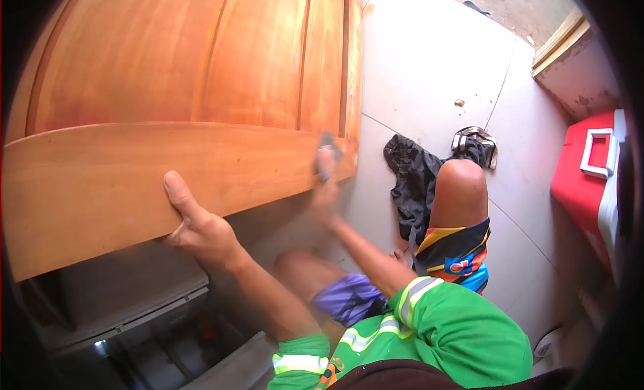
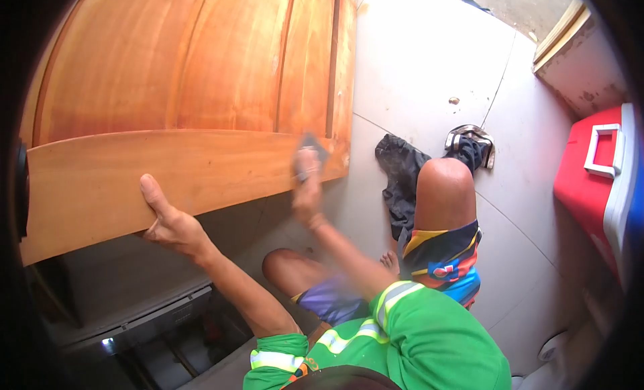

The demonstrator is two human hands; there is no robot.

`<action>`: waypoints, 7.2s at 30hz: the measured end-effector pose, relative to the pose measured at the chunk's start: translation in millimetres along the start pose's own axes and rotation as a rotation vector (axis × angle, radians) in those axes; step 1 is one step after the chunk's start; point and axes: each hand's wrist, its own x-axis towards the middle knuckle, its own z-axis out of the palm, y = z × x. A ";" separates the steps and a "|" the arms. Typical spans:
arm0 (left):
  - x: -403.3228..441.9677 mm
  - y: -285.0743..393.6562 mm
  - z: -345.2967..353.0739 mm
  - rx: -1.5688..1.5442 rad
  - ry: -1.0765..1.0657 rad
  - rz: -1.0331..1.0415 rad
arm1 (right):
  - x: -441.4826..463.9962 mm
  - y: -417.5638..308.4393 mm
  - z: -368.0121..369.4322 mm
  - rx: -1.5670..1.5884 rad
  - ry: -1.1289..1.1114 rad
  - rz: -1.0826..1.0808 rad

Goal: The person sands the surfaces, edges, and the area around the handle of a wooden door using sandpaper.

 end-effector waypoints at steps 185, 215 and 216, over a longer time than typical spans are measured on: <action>-169.8 -149.7 36.0 0.608 -0.712 0.221 | 59.6 187.7 -56.0 0.141 0.095 0.680; -157.1 -137.3 63.9 0.228 -0.488 -0.217 | 10.1 82.7 -32.7 -0.425 -0.171 0.333; -154.5 -139.1 63.5 0.217 -0.504 -0.168 | 17.3 106.2 -31.9 -0.451 -0.124 0.323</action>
